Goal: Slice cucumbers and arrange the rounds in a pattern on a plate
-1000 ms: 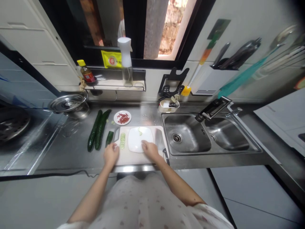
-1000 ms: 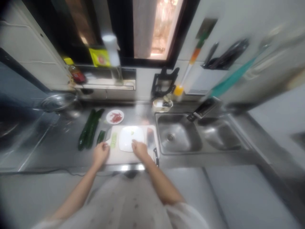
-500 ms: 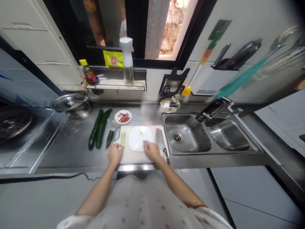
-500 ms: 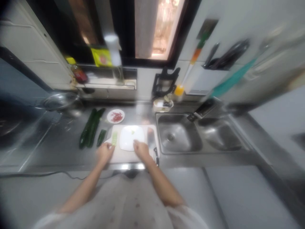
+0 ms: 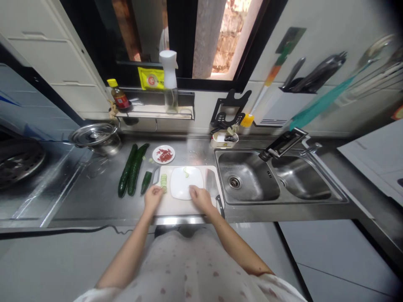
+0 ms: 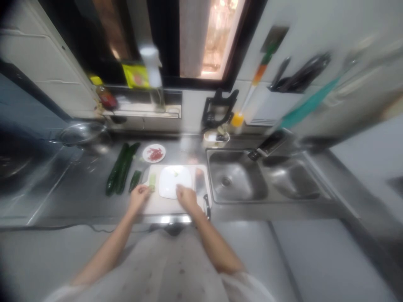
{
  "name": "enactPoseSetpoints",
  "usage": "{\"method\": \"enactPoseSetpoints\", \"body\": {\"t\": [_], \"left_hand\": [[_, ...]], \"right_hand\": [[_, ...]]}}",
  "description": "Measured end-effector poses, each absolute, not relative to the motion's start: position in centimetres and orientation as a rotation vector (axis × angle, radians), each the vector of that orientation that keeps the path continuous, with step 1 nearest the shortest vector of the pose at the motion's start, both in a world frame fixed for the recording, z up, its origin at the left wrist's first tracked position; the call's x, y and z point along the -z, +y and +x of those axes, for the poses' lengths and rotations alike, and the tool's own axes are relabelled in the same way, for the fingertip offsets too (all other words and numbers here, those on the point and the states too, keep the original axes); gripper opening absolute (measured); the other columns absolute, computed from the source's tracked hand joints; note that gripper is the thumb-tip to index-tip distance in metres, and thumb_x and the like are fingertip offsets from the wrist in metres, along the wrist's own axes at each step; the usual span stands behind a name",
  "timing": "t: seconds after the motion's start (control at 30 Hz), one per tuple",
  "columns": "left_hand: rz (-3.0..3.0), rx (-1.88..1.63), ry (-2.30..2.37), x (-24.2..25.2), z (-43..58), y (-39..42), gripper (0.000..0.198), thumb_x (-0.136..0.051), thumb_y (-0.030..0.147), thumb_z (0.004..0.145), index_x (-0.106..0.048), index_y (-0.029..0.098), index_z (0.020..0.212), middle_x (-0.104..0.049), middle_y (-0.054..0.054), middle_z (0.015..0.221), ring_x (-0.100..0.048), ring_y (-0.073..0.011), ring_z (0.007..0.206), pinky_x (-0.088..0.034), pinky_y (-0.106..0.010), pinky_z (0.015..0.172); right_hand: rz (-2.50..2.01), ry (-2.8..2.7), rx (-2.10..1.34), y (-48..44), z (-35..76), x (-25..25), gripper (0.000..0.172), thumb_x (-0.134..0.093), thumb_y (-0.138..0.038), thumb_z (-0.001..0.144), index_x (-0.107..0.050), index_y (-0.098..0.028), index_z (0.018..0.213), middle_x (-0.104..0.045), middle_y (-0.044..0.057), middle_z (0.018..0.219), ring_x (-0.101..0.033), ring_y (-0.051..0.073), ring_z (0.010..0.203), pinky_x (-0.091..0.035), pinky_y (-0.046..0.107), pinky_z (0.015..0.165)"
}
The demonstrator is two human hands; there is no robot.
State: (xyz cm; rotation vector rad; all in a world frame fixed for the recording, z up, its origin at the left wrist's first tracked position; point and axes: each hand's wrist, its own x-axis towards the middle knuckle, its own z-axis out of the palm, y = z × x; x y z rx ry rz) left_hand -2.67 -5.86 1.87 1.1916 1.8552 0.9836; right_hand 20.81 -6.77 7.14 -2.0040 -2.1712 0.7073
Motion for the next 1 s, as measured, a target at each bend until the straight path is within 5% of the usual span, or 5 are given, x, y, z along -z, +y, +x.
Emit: {"method": "enactPoseSetpoints", "body": {"t": [0.23,0.57,0.83,1.0], "left_hand": [[1.033,-1.055,1.464,-6.9,-1.2,-5.5,0.029,-0.074,0.040,0.059,-0.061,0.016,0.069,-0.065,-0.001,0.070,-0.060,-0.0155,0.071,-0.044,-0.025,0.069],[0.941,-0.987,1.204,-10.5,0.8,-6.0,0.031,-0.079,0.039,0.059,-0.062,0.015,0.070,-0.060,0.001,0.063,-0.053,-0.0103,0.061,-0.037,-0.020,0.057],[0.399,-0.804,0.987,-9.6,1.6,-6.6,0.041,-0.063,0.055,0.078,-0.058,0.017,0.092,-0.069,-0.005,0.081,-0.056,-0.0072,0.056,-0.032,-0.015,0.045],[0.258,-0.784,0.810,-10.6,2.3,-6.5,0.029,-0.059,0.044,0.085,-0.059,0.017,0.094,-0.067,-0.004,0.076,-0.058,-0.0086,0.056,-0.039,-0.016,0.046]], "right_hand": [[-1.752,-1.876,-0.781,-6.4,19.8,-8.2,0.035,-0.045,-0.033,0.091,-0.065,-0.021,0.116,-0.071,0.005,0.092,-0.063,0.017,0.083,-0.045,0.026,0.079],[-1.235,-1.616,-1.115,-5.4,17.7,-10.5,0.017,-0.054,-0.033,0.083,-0.064,-0.018,0.082,-0.066,0.003,0.084,-0.060,0.016,0.084,-0.046,0.028,0.078],[-1.195,-1.544,-1.183,-5.1,17.8,-12.1,0.015,-0.056,-0.031,0.079,-0.061,-0.018,0.076,-0.065,0.002,0.081,-0.059,0.016,0.082,-0.045,0.027,0.072],[-1.197,-1.519,-1.171,-5.0,18.1,-11.9,0.014,-0.057,-0.031,0.079,-0.062,-0.018,0.075,-0.065,0.003,0.081,-0.059,0.017,0.083,-0.045,0.028,0.074]]}}
